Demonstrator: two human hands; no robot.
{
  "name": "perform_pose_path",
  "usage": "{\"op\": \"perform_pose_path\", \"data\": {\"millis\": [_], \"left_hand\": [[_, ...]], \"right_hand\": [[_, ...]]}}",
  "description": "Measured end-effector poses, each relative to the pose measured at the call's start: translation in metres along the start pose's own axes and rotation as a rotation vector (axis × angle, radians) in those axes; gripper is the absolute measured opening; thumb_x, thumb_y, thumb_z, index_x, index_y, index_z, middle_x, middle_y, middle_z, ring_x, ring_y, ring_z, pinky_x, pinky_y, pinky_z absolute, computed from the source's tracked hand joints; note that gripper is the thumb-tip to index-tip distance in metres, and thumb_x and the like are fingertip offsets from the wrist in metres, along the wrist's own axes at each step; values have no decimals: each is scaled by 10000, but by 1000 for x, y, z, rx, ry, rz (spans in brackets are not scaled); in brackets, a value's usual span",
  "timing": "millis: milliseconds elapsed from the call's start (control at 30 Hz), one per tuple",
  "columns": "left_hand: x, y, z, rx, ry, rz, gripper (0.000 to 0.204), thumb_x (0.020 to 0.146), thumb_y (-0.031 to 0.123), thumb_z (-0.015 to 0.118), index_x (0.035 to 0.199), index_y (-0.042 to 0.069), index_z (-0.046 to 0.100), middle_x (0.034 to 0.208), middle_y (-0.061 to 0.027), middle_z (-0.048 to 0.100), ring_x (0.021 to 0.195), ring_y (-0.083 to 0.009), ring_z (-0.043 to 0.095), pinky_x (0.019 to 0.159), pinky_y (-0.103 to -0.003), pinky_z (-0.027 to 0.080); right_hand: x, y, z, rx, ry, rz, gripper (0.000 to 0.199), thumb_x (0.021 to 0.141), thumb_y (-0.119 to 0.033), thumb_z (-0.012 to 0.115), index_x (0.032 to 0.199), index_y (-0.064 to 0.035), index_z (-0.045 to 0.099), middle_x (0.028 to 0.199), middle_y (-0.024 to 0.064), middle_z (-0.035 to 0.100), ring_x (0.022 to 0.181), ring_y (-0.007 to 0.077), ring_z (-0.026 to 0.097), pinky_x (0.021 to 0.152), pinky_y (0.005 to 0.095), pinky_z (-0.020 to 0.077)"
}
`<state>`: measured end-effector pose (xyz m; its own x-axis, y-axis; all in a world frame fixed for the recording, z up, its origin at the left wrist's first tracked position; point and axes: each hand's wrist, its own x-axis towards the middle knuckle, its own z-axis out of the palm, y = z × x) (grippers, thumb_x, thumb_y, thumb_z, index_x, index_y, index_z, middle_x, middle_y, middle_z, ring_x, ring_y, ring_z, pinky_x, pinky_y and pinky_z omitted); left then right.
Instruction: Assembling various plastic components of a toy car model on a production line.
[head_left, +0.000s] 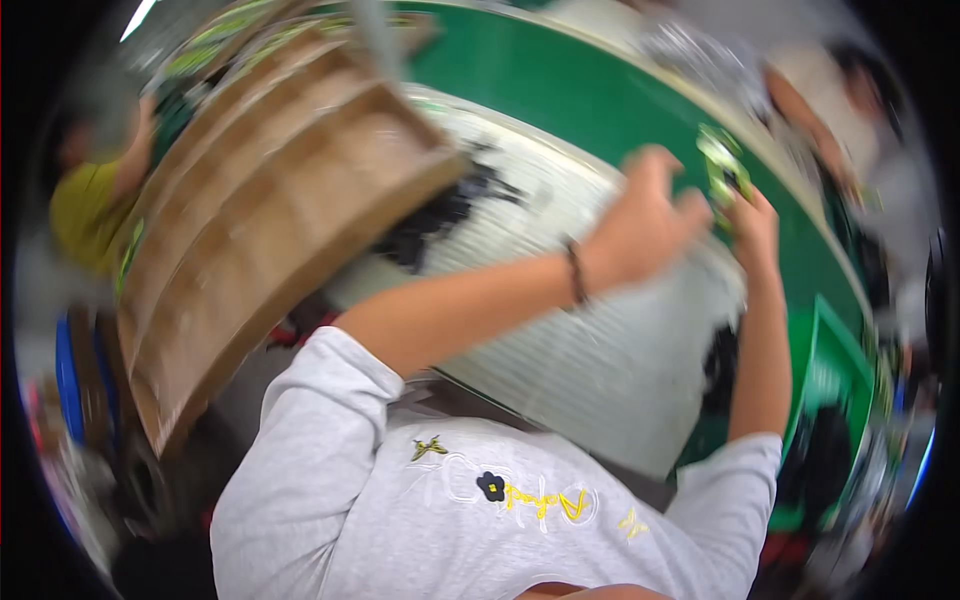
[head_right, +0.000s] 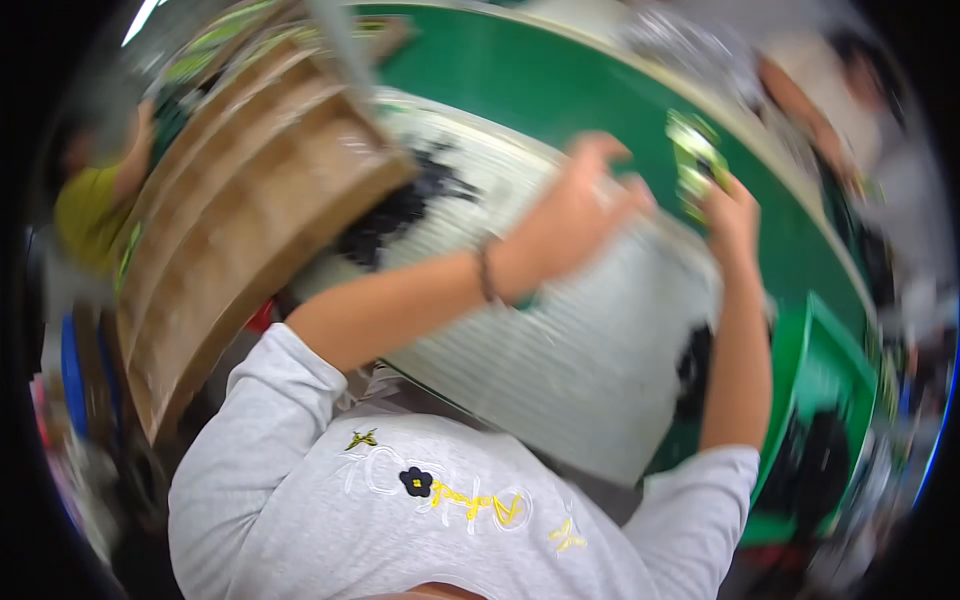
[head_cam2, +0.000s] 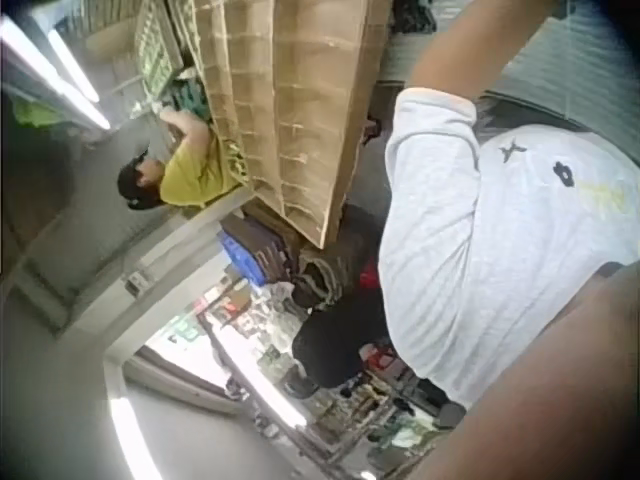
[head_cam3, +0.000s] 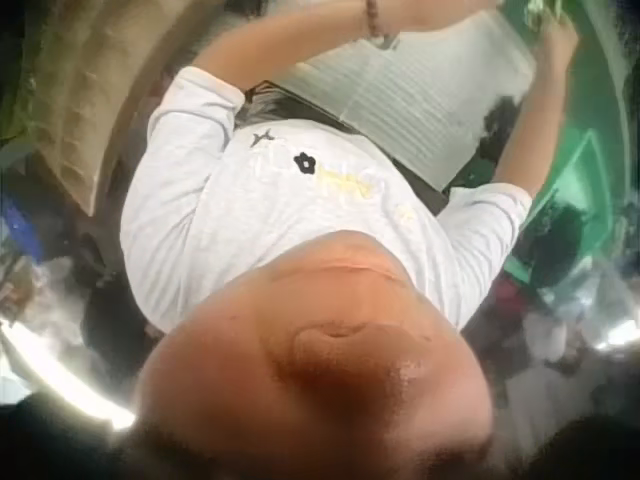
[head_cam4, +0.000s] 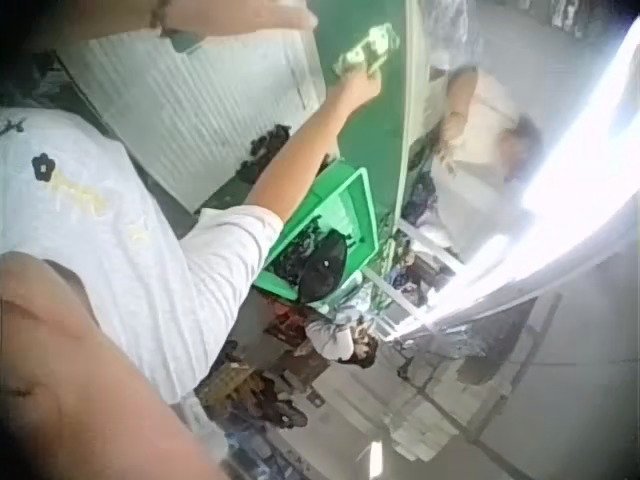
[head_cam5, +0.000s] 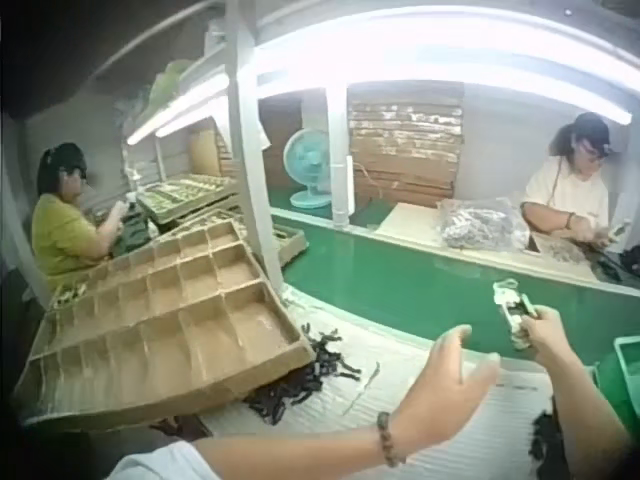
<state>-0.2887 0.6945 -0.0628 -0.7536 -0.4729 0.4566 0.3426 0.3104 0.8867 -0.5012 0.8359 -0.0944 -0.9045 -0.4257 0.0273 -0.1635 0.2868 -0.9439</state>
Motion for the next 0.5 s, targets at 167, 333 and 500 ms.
{"op": "perform_pose_path", "data": {"millis": [167, 333, 500], "left_hand": [[-72, 89, -136, 270, -344, -7, 393, 844, 252, 569, 1114, -26, 507, 1148, -201, 524, 1077, -306, 513, 926, -375, 400], [-122, 119, -333, 897, 355, -345, 257, 835, 246, 590, 956, 21, 620, 876, -97, 643, 808, -171, 597, 729, -332, 467], [-164, 118, -586, 1482, 941, -476, 314, 823, 302, 543, 918, 19, 642, 831, -163, 653, 758, -275, 630, 689, -369, 479]], "right_hand": [[174, 156, -178, 7, 514, 257, 299, 743, -191, 651, 965, 9, 634, 840, 124, 628, 693, 226, 599, 607, 347, 502], [247, 180, -208, -277, 719, 271, 354, 772, -234, 575, 988, 42, 620, 899, 178, 640, 778, 310, 613, 694, 423, 499], [150, 59, -127, -1235, 386, 80, 544, 810, -267, 582, 1217, 73, 461, 1174, 269, 530, 1059, 402, 522, 891, 444, 439]]}}
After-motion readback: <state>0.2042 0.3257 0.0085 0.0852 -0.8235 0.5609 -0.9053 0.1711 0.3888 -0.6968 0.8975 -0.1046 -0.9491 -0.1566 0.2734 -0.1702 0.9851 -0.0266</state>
